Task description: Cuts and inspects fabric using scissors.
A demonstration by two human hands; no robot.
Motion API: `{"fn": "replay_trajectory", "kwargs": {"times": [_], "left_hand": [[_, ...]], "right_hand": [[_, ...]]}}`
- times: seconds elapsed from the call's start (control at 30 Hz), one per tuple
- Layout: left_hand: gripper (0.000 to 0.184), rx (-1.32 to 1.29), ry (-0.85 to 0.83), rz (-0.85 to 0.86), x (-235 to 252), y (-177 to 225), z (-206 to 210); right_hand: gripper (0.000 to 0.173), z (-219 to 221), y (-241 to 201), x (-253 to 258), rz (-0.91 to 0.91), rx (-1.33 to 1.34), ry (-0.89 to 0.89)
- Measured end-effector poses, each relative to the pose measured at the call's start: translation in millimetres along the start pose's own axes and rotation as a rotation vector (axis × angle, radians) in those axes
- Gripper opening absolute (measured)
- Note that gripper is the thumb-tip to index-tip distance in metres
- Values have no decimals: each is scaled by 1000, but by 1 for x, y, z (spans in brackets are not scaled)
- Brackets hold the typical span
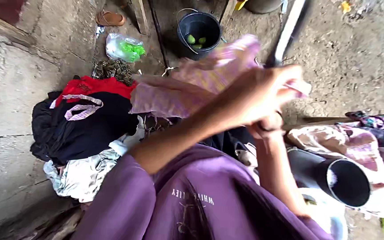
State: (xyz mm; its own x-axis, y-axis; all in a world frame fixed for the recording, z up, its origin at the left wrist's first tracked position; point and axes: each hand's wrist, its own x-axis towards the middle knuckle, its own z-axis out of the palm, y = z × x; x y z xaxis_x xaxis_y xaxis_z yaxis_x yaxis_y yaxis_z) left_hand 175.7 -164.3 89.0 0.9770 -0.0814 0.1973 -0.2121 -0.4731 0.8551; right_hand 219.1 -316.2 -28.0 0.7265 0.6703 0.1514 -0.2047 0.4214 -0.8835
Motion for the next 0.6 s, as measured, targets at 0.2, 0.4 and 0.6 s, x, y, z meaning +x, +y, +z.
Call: {"fn": "replay_trajectory", "kwargs": {"times": [0.2,0.4,0.6], "left_hand": [[41,233,-371,-187,-37,-25,69],[21,446,-528,-490,-64,-93,46],[19,621,-228,-416,-131,-93,-58]], "right_hand": [[14,-73,-76,-65,-60,-149,358],[15,-100,-116,-93,-283,-227,410],[24,-114,-120,-120,-522,-81,483]]}}
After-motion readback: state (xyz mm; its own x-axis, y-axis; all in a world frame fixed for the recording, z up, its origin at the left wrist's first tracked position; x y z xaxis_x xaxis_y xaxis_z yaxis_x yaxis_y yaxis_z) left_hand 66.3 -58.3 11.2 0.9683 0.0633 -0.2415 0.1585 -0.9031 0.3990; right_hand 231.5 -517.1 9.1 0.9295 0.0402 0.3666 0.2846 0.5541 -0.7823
